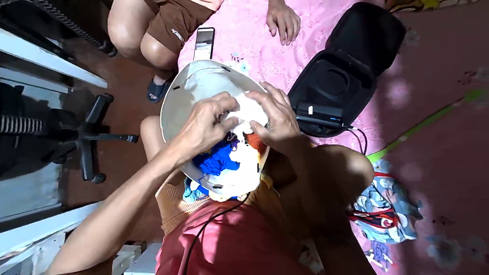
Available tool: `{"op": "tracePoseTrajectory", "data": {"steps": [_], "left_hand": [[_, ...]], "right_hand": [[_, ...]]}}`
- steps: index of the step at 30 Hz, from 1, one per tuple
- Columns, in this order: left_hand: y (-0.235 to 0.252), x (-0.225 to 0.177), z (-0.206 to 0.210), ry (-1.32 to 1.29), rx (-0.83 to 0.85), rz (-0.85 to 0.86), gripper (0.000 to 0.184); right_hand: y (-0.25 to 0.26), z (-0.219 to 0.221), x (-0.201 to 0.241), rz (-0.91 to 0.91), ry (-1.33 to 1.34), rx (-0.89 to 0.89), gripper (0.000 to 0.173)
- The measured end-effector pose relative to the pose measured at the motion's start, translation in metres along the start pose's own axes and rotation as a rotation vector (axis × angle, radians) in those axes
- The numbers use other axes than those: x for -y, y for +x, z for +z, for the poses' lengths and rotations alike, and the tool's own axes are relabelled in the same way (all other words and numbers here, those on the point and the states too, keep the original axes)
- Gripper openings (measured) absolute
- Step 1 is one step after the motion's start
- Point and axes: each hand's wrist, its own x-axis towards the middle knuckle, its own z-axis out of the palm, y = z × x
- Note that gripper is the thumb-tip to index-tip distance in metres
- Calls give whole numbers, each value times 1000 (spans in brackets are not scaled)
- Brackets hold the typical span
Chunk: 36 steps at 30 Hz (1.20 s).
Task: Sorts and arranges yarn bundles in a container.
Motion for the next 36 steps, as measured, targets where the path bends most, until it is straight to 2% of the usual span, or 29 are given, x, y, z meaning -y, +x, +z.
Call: {"op": "tracePoseTrajectory", "data": {"steps": [3,6,10,12,15,18,20,22,25,28,30,32,34,36], "left_hand": [[-8,0,3,-76,-48,-30,16],[-15,0,-11,-55,-22,-144,25],[-23,3,1,115,216,-258,8],[-25,9,-3,219,235,-249,14],[-23,18,-29,421,280,-404,20],[-17,26,-46,558,563,-644,15],[-18,32,-41,582,771,-694,17],[-19,33,-35,595,886,-726,18],[-26,32,-37,484,865,-631,15],[-46,29,-26,284,687,-421,18],[-51,20,-14,259,555,-359,16],[-52,12,1,245,407,-219,16],[-50,6,20,155,432,-26,15],[-42,-9,43,76,644,69,15]], "right_hand": [[-1,-1,-3,-19,6,-63,36],[-4,1,-11,2,57,-187,30],[-4,2,-16,62,162,-251,27],[-4,1,-15,74,163,-242,26],[-6,1,-19,77,154,-237,26],[-4,4,-21,67,152,-258,25],[-3,5,-22,54,133,-271,26],[-3,3,-22,56,121,-275,27],[-6,0,-22,78,115,-274,26],[-6,2,-22,63,117,-278,27],[-6,2,-21,58,111,-270,28],[-6,2,-21,59,113,-263,28],[-7,1,-20,67,115,-260,28],[-4,3,-20,72,122,-281,27]]}}
